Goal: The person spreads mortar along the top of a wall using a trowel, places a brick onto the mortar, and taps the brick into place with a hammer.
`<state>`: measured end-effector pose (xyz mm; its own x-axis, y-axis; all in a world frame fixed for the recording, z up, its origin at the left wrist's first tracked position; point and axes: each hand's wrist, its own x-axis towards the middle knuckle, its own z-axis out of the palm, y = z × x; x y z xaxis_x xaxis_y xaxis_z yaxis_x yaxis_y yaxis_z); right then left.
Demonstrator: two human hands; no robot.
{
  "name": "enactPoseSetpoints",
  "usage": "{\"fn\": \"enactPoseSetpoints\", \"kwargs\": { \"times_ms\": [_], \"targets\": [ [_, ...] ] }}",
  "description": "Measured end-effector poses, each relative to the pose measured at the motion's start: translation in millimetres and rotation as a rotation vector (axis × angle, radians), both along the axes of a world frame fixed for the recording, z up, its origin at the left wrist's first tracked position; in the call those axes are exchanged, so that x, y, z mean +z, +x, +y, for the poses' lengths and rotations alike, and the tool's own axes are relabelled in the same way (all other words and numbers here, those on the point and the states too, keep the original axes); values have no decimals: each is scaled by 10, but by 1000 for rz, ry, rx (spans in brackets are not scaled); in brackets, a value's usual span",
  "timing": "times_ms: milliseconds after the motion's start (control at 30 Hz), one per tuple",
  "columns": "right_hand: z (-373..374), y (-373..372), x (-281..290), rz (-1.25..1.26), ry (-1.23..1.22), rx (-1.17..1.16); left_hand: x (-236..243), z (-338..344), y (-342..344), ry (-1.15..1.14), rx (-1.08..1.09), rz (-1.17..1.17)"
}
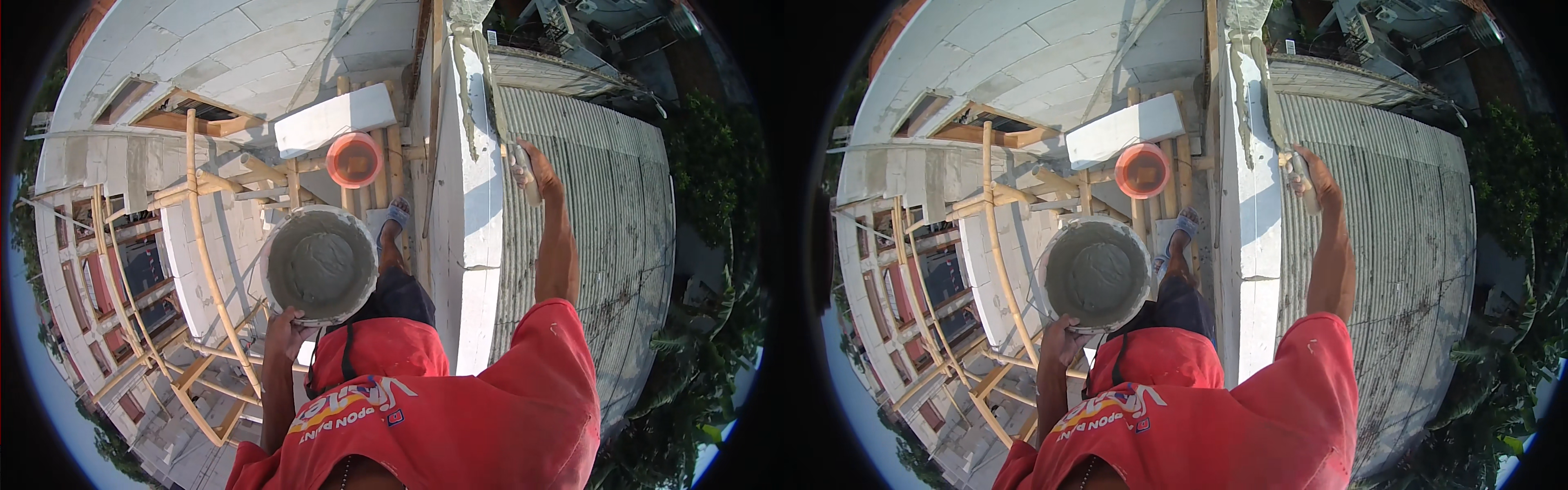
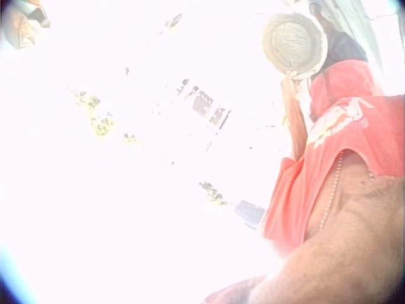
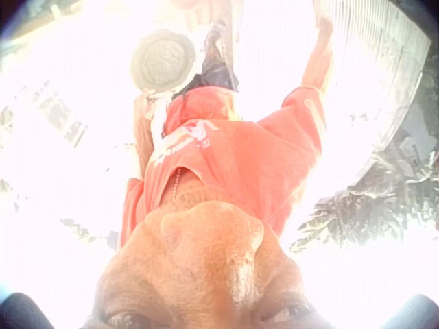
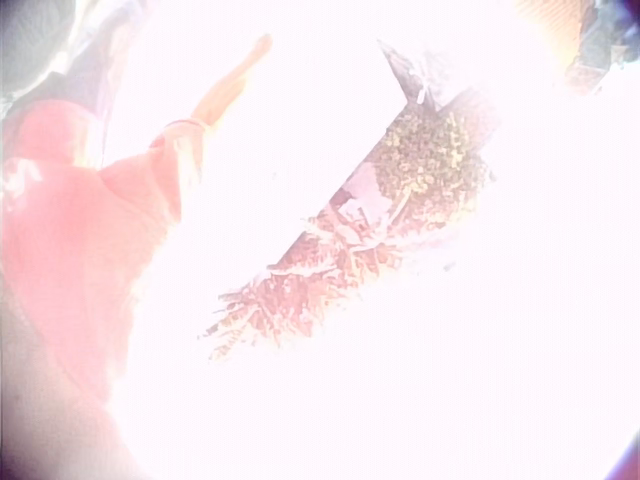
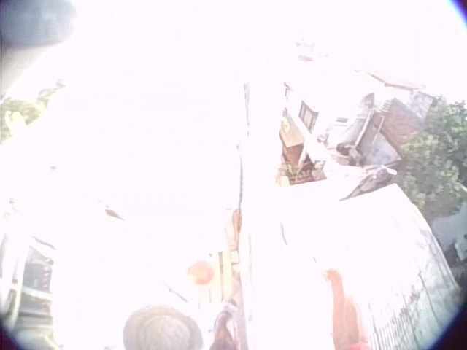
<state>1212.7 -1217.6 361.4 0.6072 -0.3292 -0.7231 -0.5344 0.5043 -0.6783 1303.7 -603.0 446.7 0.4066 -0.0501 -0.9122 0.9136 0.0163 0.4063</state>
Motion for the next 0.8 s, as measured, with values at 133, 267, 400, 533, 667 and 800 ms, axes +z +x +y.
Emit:
{"fn": "enactPoseSetpoints", "kwargs": {
  "times_ms": [133,267,400,533,667,800],
  "targets": [
    [35,-193,14,-42,187,-9,58,108,-54,20,-5,14],
    [63,-279,65,-171,626,-166,0,223,-72,44,8,32],
    [-76,-117,173,-15,605,-233,-7,240,-124,29,94,1],
    [-216,75,274,48,532,-37,-68,275,-173,30,152,23],
    [-275,250,322,158,501,29,-56,179,-181,16,142,65],
    [-339,554,102,256,539,-95,-77,34,-74,25,122,80]
  ]
}}
